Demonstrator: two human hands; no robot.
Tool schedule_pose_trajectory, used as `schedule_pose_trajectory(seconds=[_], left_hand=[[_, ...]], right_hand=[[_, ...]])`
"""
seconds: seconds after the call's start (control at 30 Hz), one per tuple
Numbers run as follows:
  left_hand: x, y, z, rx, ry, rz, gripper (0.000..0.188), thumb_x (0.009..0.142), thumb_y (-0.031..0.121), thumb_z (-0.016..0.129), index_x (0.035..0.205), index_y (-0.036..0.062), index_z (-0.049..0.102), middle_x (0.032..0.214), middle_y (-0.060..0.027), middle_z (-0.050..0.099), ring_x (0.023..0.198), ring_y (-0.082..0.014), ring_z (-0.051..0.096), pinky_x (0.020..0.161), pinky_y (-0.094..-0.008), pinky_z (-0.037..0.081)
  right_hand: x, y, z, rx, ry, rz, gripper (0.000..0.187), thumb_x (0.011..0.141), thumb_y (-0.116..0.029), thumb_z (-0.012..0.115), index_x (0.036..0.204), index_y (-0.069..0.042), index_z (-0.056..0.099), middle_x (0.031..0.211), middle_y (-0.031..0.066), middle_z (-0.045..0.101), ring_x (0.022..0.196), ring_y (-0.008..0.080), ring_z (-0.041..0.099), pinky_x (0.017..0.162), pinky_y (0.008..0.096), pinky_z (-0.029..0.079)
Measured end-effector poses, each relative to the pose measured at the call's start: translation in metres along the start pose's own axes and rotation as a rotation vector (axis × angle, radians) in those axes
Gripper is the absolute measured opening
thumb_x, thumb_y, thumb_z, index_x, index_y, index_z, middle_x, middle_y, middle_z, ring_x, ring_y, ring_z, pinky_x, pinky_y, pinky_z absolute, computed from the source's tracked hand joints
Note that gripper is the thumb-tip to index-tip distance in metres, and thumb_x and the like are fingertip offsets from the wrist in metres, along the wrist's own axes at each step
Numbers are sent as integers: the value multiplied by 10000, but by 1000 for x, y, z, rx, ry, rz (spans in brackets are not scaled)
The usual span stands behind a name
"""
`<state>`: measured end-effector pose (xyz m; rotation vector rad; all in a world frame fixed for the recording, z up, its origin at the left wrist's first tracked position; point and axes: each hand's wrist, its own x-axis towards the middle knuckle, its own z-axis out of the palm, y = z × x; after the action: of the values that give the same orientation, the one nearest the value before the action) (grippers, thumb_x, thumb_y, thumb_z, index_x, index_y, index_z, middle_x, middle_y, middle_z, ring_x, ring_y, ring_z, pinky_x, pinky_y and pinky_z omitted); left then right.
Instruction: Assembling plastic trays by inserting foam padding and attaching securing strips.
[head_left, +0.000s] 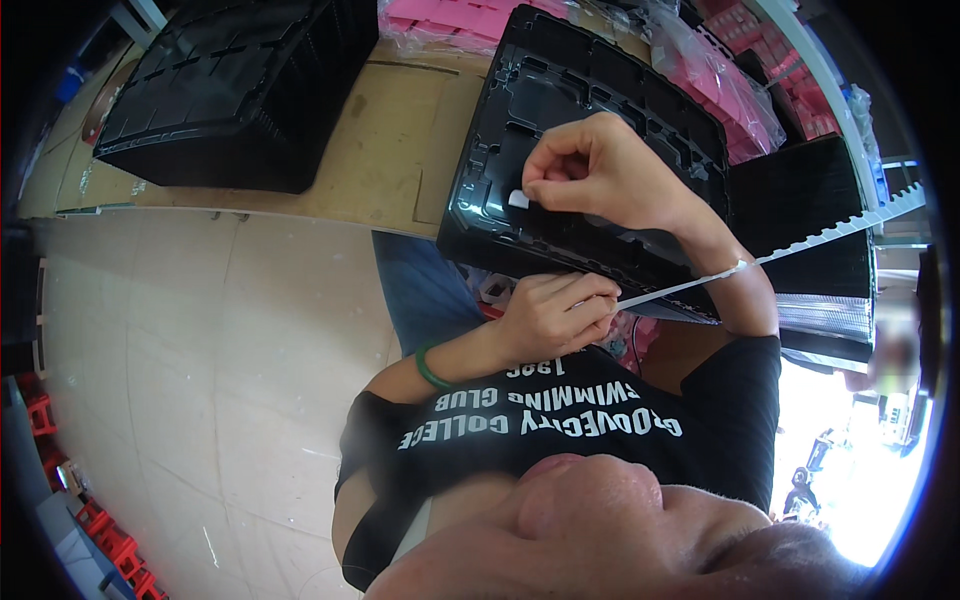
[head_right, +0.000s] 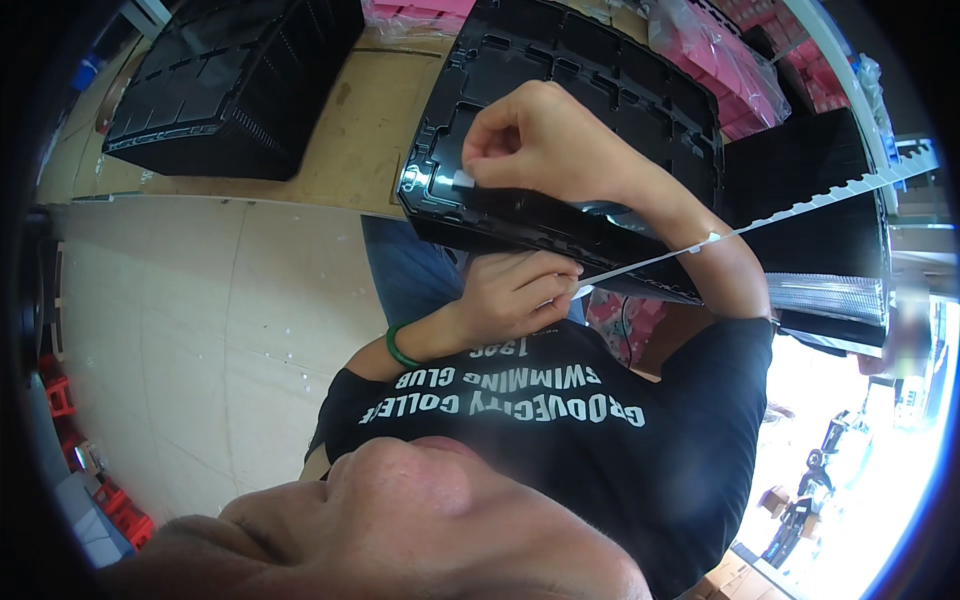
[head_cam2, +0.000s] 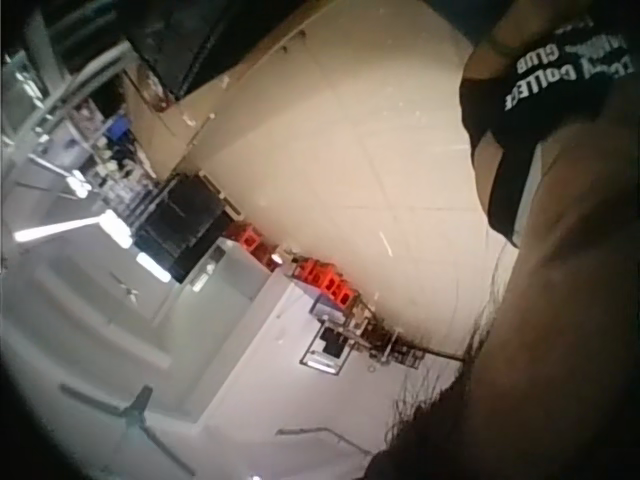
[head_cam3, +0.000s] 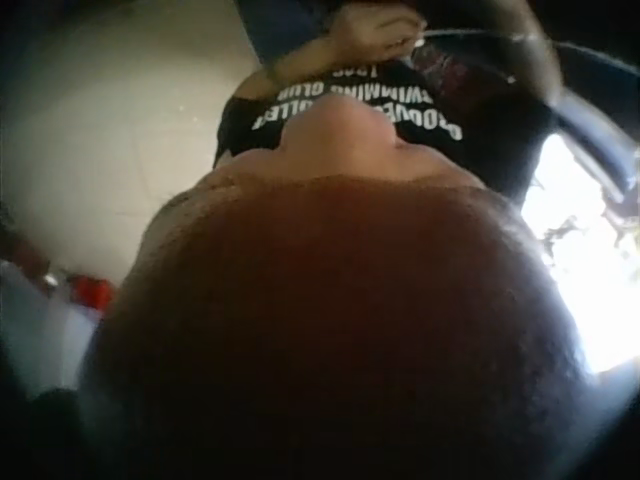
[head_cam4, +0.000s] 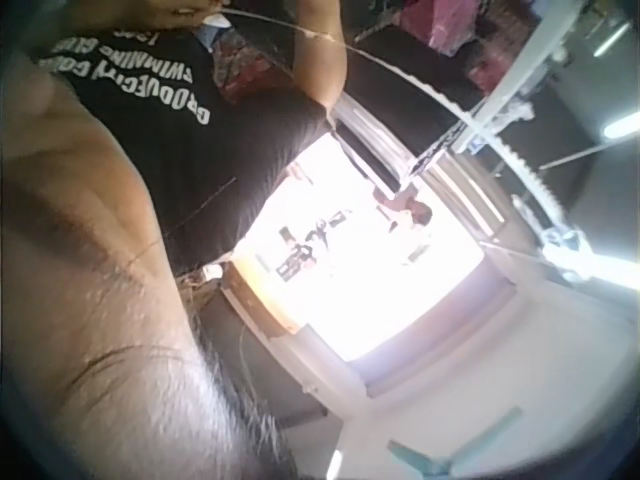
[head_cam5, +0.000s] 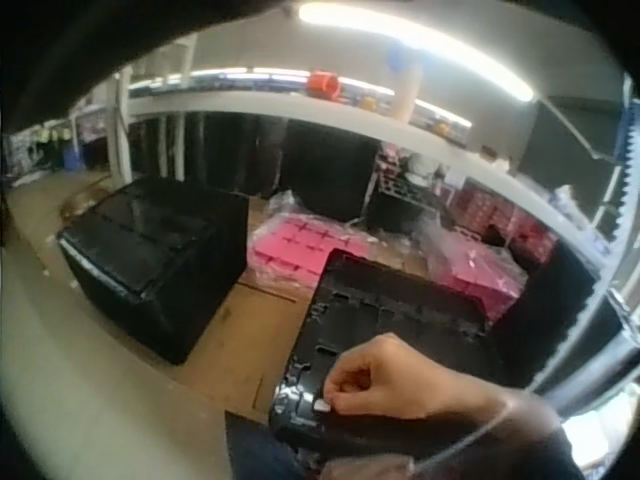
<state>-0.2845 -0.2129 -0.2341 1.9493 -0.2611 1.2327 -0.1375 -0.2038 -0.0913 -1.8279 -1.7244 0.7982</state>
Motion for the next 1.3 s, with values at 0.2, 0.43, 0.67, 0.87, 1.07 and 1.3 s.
schedule_pose_trajectory(seconds=[0.2,0.43,0.67,0.87,1.07,1.3], left_hand=[[0,2,1,-3,-24,-19,149,738,40,767,840,53,659,976,-49,703,725,-186,699,607,-281,543],[-1,2,1,-9,-21,-28,139,741,34,767,821,46,655,965,-58,704,729,-195,704,618,-282,550],[-2,2,5,-17,-24,-33,149,737,27,770,821,45,648,965,-63,704,731,-200,704,621,-287,552],[0,3,7,-23,-20,-35,154,736,34,772,828,48,650,969,-61,703,737,-203,704,630,-291,553],[-1,3,7,-13,-35,-44,149,737,38,770,832,47,655,969,-59,704,741,-203,706,634,-291,552],[-1,3,8,-4,-41,-51,133,739,37,764,815,49,655,957,-53,708,728,-195,706,617,-284,549]], right_hand=[[10,16,4,-23,-19,-3,118,838,-83,740,860,32,728,645,-28,607,593,30,483,540,224,404],[11,11,8,-97,4,13,134,818,-111,750,854,17,727,615,23,585,566,76,501,545,264,424],[11,13,16,-244,116,-104,155,769,-127,751,846,5,722,605,67,578,537,157,527,554,302,452],[9,6,15,-272,34,-117,176,767,-168,749,821,-2,724,596,57,570,535,163,535,550,304,449],[10,13,12,-256,138,-62,165,772,-155,761,826,-1,734,580,45,552,528,125,502,536,290,428],[16,13,10,-110,-3,-9,145,800,-122,755,816,18,722,582,8,539,546,68,465,533,262,405]])
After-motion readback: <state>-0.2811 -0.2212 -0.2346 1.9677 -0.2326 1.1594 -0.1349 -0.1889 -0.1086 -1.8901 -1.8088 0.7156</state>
